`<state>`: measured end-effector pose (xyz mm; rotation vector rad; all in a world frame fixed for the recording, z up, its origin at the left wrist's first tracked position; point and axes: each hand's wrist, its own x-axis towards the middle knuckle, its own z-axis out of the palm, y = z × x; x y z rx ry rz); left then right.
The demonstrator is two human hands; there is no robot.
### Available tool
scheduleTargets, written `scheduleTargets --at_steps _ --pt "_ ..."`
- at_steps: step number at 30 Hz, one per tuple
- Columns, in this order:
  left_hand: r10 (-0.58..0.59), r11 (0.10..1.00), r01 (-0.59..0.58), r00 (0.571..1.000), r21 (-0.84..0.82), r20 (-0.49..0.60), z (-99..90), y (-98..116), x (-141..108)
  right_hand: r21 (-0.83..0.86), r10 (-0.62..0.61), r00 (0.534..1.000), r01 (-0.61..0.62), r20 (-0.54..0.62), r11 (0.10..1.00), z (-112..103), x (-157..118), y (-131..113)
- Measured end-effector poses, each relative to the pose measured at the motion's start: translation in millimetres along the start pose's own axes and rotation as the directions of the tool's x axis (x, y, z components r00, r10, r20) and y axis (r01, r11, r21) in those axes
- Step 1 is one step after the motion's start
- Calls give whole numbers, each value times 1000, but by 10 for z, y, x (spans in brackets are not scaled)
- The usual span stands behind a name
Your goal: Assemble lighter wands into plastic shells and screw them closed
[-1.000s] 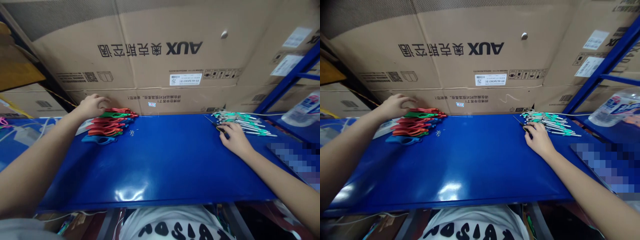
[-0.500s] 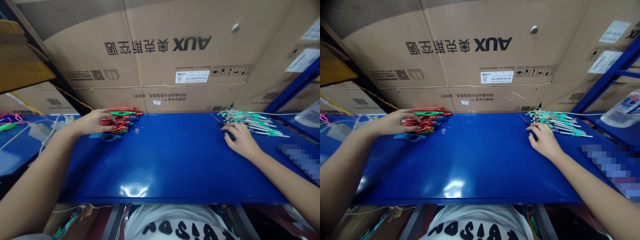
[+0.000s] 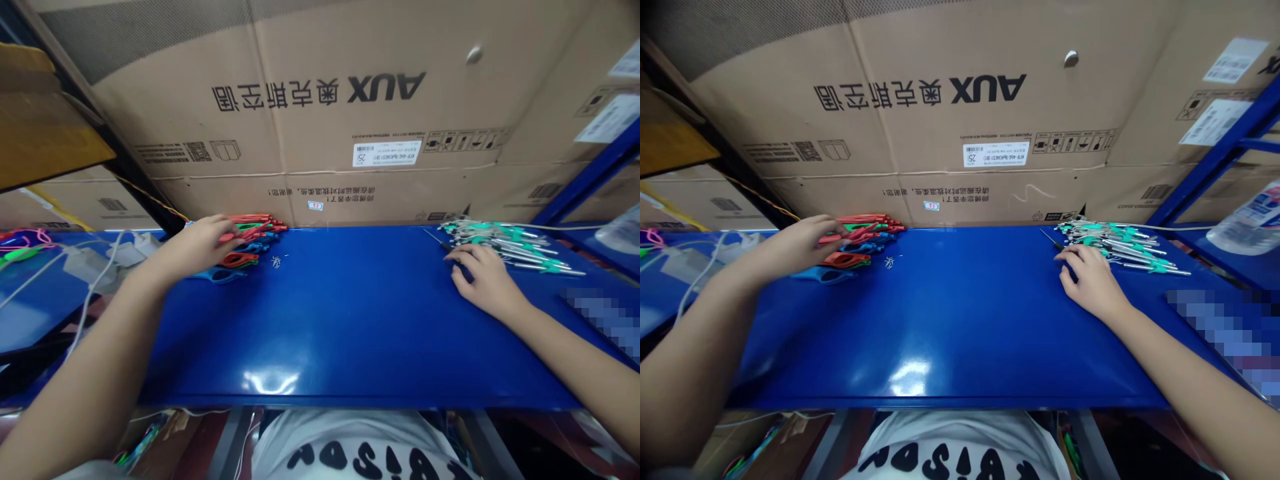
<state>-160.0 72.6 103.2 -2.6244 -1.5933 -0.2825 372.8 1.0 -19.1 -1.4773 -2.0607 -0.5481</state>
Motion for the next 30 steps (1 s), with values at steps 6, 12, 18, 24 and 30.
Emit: scheduleTargets --at_steps 6,12,18,24,30 --pt "195 975 -204 975 -87 -110 393 1298 -233 67 -240 971 239 7 969 -201 -13 -719" --pt "550 830 -552 834 -73 -47 1001 1795 -244 373 -550 825 474 129 798 -128 171 -1432" --pt "399 828 -395 914 -398 -78 979 1528 -155 599 -438 863 216 253 771 48 349 -1304" --pt "368 766 -357 925 -535 -90 1059 1436 -122 674 -253 957 96 139 733 -25 394 -1101" --pt "244 757 -308 951 -576 -188 1172 1435 -83 679 159 980 -200 123 706 -77 493 -785"
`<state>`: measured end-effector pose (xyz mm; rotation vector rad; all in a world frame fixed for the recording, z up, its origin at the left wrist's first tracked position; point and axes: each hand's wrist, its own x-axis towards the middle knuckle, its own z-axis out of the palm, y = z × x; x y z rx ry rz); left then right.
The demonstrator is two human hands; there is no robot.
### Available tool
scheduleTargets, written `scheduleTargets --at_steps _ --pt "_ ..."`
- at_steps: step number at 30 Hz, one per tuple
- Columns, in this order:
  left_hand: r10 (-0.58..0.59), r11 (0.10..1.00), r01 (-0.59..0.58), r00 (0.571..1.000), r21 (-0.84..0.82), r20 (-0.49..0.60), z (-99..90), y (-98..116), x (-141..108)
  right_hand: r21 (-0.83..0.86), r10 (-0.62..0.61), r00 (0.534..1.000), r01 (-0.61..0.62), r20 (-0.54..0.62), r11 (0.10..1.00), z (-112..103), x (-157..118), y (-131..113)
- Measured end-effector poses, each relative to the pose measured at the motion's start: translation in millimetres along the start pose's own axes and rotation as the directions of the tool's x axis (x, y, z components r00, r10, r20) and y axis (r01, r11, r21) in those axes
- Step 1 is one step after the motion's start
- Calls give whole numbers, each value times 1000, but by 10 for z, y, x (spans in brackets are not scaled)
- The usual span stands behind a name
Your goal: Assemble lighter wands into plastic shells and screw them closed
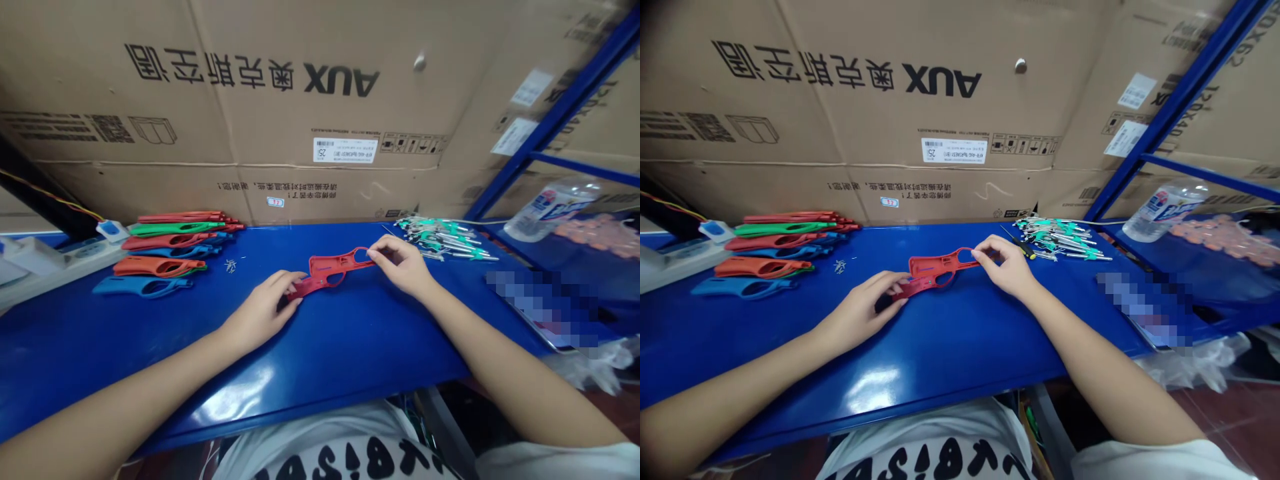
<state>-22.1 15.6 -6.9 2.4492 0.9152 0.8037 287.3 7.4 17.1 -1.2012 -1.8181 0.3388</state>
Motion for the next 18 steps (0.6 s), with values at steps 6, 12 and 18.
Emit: scheduleTargets --at_steps 6,12,18 --pt "14 1000 -14 1000 -20 4 -8 21 19 -105 56 866 -4 497 995 -78 -42 40" --pt "128 986 -145 975 86 181 -39 145 -40 -390 122 915 41 384 920 -239 -149 114" --pt "185 967 -216 961 137 206 9 158 -54 -776 307 940 -304 -150 552 -1235 -408 844"
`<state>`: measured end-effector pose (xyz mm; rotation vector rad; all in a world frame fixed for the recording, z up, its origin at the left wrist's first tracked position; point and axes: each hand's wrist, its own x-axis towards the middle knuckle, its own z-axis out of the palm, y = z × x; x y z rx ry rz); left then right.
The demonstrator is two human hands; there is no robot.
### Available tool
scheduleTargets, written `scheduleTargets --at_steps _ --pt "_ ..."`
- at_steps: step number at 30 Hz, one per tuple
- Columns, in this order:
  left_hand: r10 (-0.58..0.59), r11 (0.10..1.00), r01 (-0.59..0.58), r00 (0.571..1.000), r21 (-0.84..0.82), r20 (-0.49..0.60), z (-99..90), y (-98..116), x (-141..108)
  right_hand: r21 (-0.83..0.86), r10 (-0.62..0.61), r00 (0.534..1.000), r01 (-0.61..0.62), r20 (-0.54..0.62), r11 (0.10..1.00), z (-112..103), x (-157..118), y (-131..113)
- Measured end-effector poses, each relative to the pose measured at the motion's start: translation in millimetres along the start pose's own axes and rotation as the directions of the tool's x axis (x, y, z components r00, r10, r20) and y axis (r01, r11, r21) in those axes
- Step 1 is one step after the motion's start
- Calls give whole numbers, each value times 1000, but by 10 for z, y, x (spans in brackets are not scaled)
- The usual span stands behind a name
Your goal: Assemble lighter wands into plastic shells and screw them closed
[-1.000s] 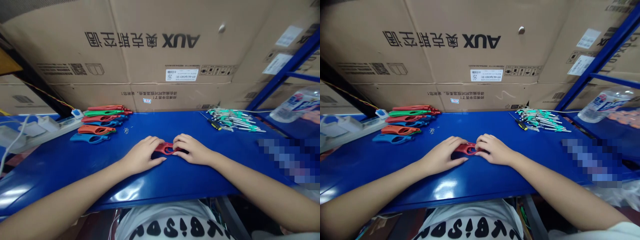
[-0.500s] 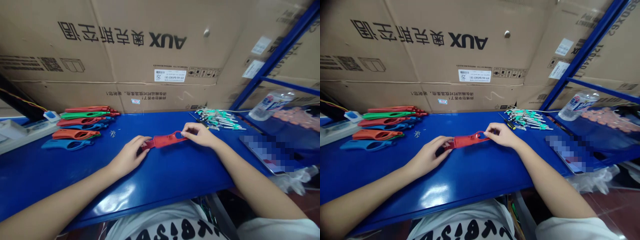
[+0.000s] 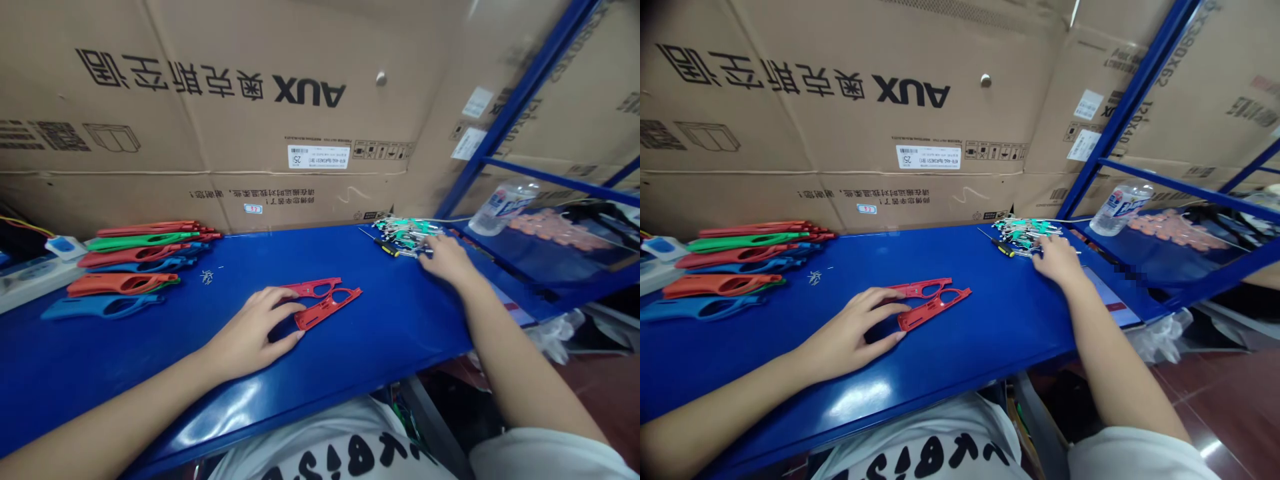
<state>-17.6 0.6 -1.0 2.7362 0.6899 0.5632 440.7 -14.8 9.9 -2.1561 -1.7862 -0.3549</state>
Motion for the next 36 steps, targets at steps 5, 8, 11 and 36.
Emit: scheduleTargets --at_steps 5,8,11,36 --pt "2 1000 -2 1000 11 10 6 -3 17 -93 163 986 -160 29 983 -22 2 574" --pt "-5 1000 4 1000 13 17 0 2 19 -107 177 982 -169 67 980 18 -17 581" --pt "-8 1000 8 1000 17 29 -8 6 19 -104 203 977 -196 68 975 80 -39 536" --pt "-20 999 18 999 42 44 -12 17 28 70 275 958 -270 -79 960 86 -185 307"
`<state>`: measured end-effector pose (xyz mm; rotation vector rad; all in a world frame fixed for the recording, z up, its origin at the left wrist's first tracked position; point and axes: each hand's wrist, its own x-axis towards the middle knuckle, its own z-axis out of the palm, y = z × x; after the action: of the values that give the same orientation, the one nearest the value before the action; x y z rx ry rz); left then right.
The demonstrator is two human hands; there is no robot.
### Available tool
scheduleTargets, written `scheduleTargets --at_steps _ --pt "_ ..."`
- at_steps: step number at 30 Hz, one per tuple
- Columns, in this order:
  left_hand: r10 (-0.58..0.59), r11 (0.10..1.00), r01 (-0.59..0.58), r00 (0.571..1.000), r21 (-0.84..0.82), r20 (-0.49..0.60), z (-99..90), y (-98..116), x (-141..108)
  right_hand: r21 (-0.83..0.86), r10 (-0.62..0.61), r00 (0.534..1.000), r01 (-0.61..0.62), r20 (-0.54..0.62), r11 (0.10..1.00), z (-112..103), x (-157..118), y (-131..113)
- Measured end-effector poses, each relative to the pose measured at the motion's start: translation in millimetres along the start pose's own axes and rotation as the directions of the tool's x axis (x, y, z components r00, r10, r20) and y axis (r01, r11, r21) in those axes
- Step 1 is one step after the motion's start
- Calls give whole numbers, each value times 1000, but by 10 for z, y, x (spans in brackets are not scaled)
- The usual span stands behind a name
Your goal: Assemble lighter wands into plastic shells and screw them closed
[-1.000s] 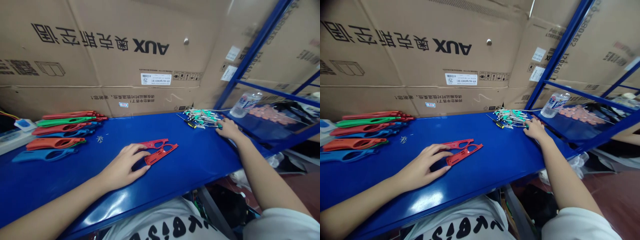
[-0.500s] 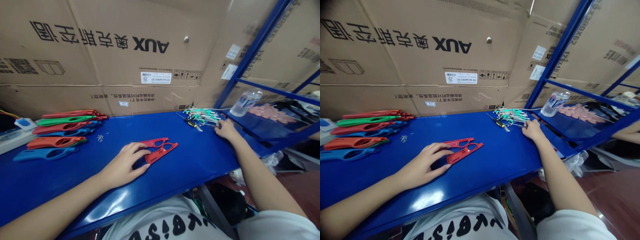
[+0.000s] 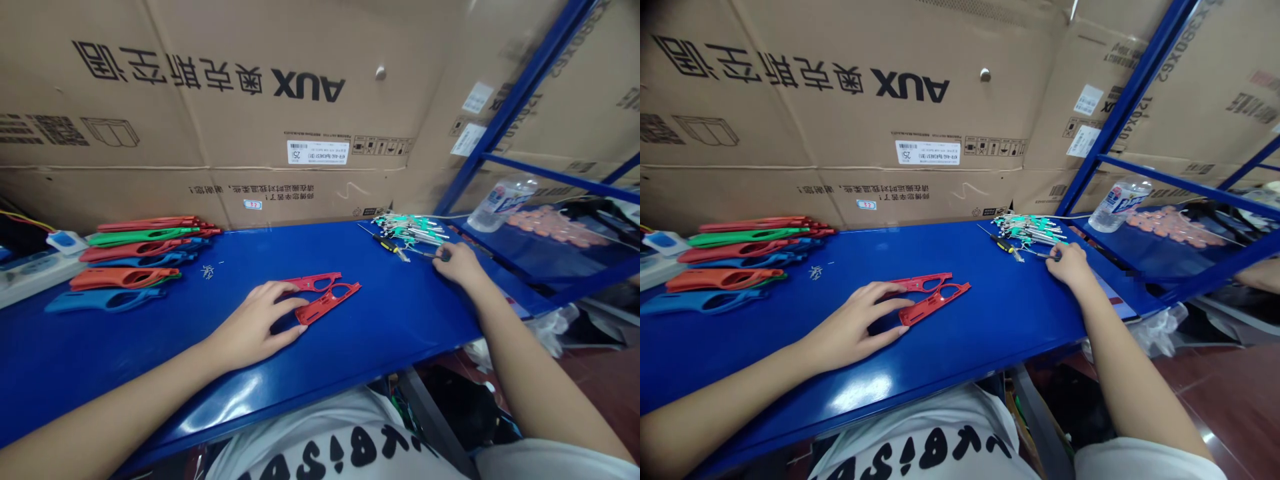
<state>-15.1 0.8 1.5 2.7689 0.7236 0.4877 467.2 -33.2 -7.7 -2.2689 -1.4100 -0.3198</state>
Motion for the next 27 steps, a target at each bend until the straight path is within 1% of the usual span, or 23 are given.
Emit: scheduleTargets --at_steps 3,6,9,15,17,22,27 --pt "-20 1000 21 1000 19 -16 7 37 -8 16 -84 996 84 -18 996 10 -119 -200" --pt "-52 998 53 998 34 -27 16 89 -8 -20 -124 988 123 -89 992 -24 -241 -378" --pt "-50 997 51 999 55 -18 23 125 -2 2 -112 981 114 -156 993 -93 -288 -493" --pt "-38 997 39 999 67 -17 24 145 7 198 -62 957 121 -284 973 -224 -211 -586" --pt "-34 997 35 999 64 -21 16 149 9 237 -52 948 132 -315 963 -262 -200 -615" --pt "-25 998 26 1000 61 -15 -9 142 1 254 -104 944 189 -313 949 -312 -247 -718" --pt "-29 998 31 999 60 -23 -6 109 -2 225 -138 948 207 -287 952 -222 -284 -738"
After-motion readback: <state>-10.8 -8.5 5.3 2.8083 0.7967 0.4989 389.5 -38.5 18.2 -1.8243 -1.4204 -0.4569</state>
